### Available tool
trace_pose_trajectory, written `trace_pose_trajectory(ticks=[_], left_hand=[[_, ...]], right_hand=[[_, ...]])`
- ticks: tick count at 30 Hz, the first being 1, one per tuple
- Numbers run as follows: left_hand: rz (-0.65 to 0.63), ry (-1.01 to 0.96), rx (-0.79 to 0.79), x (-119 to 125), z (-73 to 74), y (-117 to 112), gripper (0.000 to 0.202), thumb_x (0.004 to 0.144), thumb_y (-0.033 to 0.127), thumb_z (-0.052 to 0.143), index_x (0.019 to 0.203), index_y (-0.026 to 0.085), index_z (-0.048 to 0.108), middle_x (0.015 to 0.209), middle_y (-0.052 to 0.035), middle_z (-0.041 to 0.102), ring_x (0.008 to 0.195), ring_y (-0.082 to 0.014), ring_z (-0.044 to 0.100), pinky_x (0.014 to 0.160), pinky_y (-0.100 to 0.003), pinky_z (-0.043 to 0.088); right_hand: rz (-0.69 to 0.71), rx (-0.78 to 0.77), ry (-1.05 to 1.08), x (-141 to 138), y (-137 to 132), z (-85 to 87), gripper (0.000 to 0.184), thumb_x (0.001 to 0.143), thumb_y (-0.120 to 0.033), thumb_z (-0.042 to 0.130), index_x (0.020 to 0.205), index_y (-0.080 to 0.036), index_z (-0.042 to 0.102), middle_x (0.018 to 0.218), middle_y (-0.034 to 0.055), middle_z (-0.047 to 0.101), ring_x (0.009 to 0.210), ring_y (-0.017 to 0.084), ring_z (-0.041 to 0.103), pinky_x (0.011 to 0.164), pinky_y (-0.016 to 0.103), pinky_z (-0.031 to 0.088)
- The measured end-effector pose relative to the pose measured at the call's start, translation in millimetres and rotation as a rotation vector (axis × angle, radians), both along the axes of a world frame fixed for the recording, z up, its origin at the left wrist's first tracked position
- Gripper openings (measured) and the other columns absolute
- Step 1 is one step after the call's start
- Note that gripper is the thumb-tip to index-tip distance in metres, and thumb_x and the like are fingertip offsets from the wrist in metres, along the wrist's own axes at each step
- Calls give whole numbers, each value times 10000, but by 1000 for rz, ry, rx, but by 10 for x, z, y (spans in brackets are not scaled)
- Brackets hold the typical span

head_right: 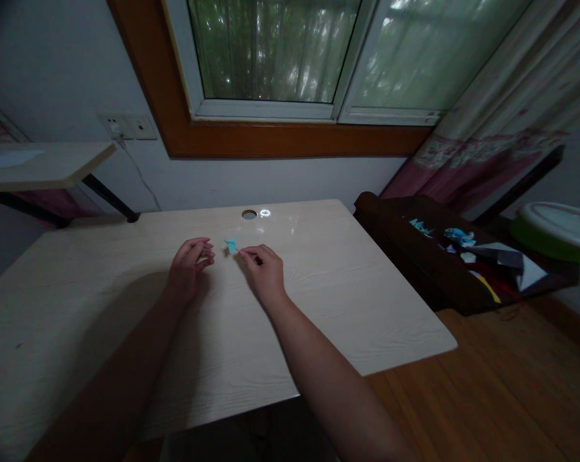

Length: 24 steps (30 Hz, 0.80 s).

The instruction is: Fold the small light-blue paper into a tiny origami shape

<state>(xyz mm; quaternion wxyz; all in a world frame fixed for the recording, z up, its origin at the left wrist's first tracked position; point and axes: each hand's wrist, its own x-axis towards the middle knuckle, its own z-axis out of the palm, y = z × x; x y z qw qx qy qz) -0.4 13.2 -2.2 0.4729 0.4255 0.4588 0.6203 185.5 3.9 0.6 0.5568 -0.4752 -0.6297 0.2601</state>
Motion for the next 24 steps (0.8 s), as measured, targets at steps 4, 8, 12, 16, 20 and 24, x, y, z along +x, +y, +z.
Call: trace_pose_trajectory(ticks=[4, 8, 12, 16, 20, 24], left_hand=[[15, -48, 2, -21, -27, 20, 295, 846, 422, 612, 1005, 177, 648, 1019, -71, 619, 790, -130, 604, 691, -258, 504], [15, -49, -7, -19, -36, 18, 290, 851, 419, 609, 1007, 178, 651, 1024, -70, 621, 786, -128, 604, 691, -255, 500], [13, -52, -3, -20, -36, 13, 285, 855, 419, 603, 1011, 187, 655, 1031, -67, 623, 800, -131, 607, 705, -260, 502], [15, -63, -9, -26, -39, 18, 286, 853, 427, 594, 1004, 193, 655, 1026, -66, 629, 791, -131, 610, 709, -266, 503], [6, -76, -15, -32, -45, 26, 279, 847, 422, 603, 989, 189, 659, 1006, -61, 627, 777, -127, 604, 709, -265, 502], [2, -81, -15, -34, -54, 32, 279, 852, 417, 606, 996, 183, 658, 998, -60, 619, 762, -117, 594, 712, -260, 499]], right_hand=[[58, -190, 269, -2, 26, 0, 207, 821, -394, 677, 850, -200, 739, 773, 16, 672, 610, 132, 526, 581, 265, 422], [145, -298, 475, -1, 65, -16, 254, 791, -430, 692, 862, -188, 721, 786, 7, 678, 543, 99, 466, 525, 244, 391], [214, -339, 584, -7, 93, -40, 264, 756, -432, 723, 850, -186, 705, 783, 6, 672, 528, 83, 443, 496, 227, 354], [258, -408, 649, -24, 84, -18, 308, 708, -463, 754, 826, -191, 673, 755, 2, 650, 523, 83, 439, 484, 222, 344], [337, -460, 716, -38, 53, 23, 321, 690, -462, 773, 806, -194, 638, 723, -14, 614, 532, 82, 453, 506, 223, 370], [393, -504, 771, -41, 33, 40, 338, 674, -453, 796, 808, -197, 621, 720, -19, 589, 549, 83, 465, 524, 223, 397]])
